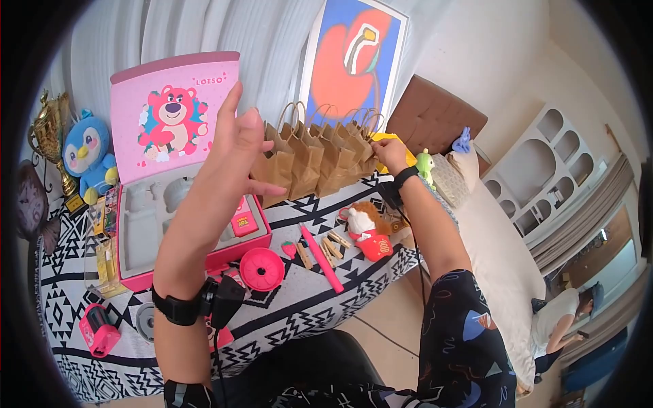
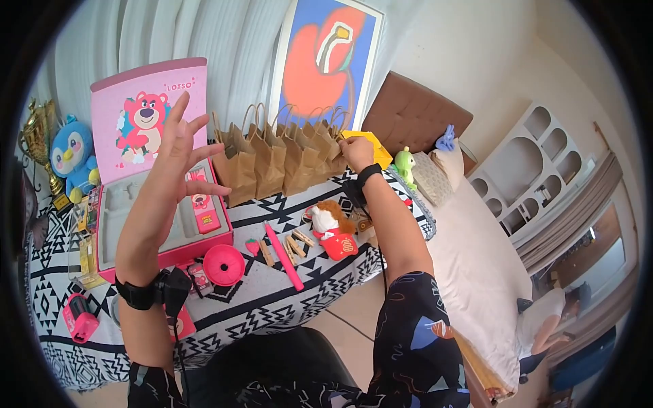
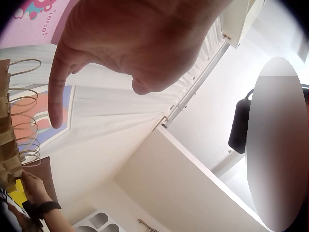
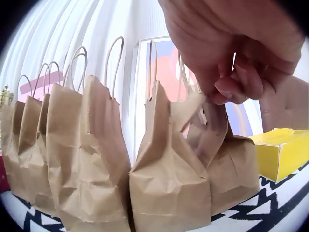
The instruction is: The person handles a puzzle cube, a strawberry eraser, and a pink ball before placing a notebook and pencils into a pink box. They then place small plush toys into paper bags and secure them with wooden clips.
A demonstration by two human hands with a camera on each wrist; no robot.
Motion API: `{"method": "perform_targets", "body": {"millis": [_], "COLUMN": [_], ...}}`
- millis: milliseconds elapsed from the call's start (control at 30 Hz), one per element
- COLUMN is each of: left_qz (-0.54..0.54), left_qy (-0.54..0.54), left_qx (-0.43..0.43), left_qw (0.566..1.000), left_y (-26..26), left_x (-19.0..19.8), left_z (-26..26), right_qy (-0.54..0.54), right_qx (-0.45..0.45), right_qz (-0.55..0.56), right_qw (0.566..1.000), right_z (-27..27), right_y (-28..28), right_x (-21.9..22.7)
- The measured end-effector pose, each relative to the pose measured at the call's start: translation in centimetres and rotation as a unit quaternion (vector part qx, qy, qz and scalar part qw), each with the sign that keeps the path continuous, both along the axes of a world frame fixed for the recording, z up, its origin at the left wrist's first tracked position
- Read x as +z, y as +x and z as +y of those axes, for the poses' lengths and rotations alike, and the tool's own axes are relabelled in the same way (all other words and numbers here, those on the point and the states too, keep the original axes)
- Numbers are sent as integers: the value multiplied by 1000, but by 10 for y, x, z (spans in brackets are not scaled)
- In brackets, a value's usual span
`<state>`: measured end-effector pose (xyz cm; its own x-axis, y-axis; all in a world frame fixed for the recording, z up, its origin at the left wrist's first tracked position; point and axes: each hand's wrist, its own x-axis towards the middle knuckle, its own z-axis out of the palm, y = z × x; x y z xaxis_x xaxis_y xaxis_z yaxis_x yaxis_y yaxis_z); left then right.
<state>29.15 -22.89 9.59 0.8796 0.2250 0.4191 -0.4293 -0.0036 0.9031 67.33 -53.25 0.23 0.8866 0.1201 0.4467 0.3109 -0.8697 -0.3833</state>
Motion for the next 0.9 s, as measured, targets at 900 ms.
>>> {"method": "perform_targets", "body": {"millis": [900], "left_qz": [-55], "left_qy": [-121], "left_qx": [-110], "left_qw": [985], "left_y": [29], "left_x": [-26], "left_z": [-33], "right_qy": [422], "right_qx": [342], "right_qz": [140], "right_qw": [828], "right_z": [36], "right_y": [-280], "right_x": [130]}}
